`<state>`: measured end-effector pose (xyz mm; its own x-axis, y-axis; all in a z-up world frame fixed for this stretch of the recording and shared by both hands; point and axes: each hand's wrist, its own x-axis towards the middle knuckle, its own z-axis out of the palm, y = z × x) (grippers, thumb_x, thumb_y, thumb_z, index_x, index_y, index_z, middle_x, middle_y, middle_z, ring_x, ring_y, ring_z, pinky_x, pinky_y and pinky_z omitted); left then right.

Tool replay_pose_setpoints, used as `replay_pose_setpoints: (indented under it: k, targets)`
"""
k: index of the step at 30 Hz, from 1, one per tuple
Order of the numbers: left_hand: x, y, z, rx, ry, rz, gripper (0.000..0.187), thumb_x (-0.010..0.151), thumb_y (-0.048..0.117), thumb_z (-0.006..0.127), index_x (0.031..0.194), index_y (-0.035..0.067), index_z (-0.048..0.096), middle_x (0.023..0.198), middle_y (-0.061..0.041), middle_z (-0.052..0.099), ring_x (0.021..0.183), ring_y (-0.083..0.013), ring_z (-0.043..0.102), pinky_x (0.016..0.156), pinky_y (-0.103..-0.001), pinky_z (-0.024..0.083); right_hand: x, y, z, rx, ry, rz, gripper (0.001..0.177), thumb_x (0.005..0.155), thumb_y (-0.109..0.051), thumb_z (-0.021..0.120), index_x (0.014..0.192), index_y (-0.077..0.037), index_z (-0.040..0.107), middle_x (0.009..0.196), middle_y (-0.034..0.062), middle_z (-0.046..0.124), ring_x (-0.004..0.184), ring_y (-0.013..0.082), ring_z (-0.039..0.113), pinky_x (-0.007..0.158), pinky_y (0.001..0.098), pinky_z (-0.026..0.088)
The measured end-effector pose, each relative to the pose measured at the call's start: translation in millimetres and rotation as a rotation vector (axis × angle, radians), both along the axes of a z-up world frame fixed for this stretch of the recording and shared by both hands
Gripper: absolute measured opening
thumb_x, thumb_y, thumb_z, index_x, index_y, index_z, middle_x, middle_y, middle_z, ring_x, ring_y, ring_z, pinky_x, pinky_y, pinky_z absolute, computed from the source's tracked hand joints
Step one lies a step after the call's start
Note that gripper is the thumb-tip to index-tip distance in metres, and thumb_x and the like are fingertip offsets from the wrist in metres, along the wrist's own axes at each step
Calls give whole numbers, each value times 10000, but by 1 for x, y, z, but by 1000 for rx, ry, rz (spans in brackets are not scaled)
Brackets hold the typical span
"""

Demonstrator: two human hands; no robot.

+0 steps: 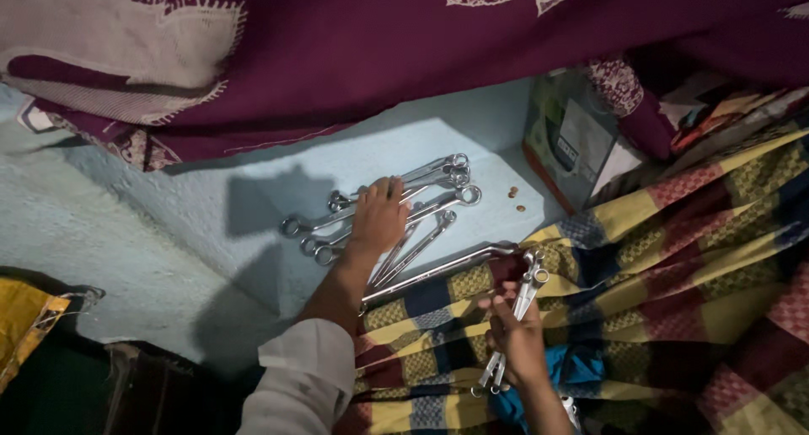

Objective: The person sits on the floor and arranges a set of metal wrenches on a light blue surface. They pick up wrenches one by one, wipe them with a blue cloth, and place them in a neat row. The person continues to handle and align the wrenches until they are organized.

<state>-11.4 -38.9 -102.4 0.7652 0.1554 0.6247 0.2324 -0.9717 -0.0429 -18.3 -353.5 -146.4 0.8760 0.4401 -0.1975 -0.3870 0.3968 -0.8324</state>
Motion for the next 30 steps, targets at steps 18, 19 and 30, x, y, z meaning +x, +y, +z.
replay_pose_setpoints:
  k: [18, 19, 30]
  targets:
    - [2, -3, -8, -64, 162, 38, 511, 1043, 315, 530, 1452, 9, 508, 1405, -208, 544, 1219, -340, 544, 1049, -511, 385, -2, 16, -16, -62, -73, 47, 153, 990, -151, 547, 1123, -154, 471, 751, 15, 642, 434, 79, 386, 360, 262, 278]
    - [0, -5, -7, -85, 147, 32, 498, 1034, 305, 536, 1439, 15, 519, 1390, -195, 555, 1221, -336, 547, 1047, -509, 390, -3, 16, -16, -46, -57, 34, 159, 990, -158, 542, 1134, -162, 474, 757, 16, 631, 441, 78, 395, 364, 261, 288]
    - [-32, -73, 24, -476, 144, -368, 165, 928, 210, 672, 957, 52, 706, 980, -152, 692, 954, -341, 661, 849, -457, 521, -1, 11, -26, -2, -17, -61, 149, 1018, -217, 562, 1142, -137, 538, 733, 20, 532, 538, 120, 474, 418, 284, 390]
